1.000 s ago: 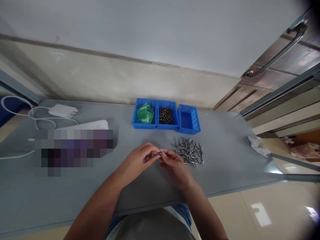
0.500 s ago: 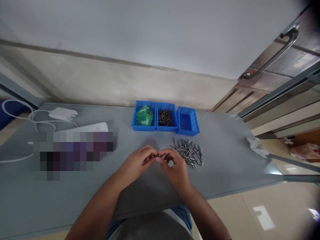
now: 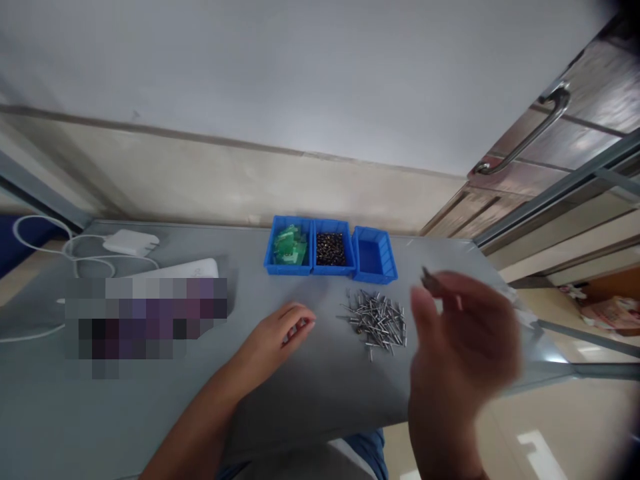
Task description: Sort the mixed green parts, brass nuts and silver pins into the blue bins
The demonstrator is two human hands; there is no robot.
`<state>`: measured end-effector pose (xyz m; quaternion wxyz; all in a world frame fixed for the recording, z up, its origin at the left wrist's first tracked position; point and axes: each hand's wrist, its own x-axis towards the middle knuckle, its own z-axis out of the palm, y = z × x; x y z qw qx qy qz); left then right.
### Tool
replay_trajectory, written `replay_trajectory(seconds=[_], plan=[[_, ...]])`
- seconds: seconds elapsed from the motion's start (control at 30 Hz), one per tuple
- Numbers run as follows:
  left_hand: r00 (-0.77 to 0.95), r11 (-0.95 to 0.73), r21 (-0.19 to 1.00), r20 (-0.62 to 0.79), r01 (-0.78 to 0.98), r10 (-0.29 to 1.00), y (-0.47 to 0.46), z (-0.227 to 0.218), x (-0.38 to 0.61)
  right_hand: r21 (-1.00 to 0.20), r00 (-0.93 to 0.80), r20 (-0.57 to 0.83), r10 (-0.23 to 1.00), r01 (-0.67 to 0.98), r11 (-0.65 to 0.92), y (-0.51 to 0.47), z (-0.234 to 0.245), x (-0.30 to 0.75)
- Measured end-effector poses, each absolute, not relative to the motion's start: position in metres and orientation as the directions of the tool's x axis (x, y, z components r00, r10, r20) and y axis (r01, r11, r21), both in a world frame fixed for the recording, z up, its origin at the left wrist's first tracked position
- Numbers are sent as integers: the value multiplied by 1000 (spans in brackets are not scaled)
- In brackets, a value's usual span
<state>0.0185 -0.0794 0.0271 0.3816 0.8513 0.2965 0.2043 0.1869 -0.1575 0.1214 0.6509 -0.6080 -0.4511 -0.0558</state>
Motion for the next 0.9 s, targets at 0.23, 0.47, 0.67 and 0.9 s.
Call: replay_trajectory(seconds=[0.23, 0.47, 0.67, 0.9], plan=[[743, -545, 764, 131, 346, 656, -79, 25, 17, -640, 490, 311, 814, 742, -202, -138, 57, 225], [752, -523, 770, 87, 366, 653, -80, 25, 19, -466, 349, 67, 935, 839, -280, -176, 12, 227], [750, -513, 758, 48, 403, 659, -80, 26, 19, -471, 325, 94, 941, 847, -246, -173, 5, 218], [760, -543, 750, 85, 377, 644, -80, 25, 19, -491, 345, 130, 929, 837, -242, -176, 2, 217]])
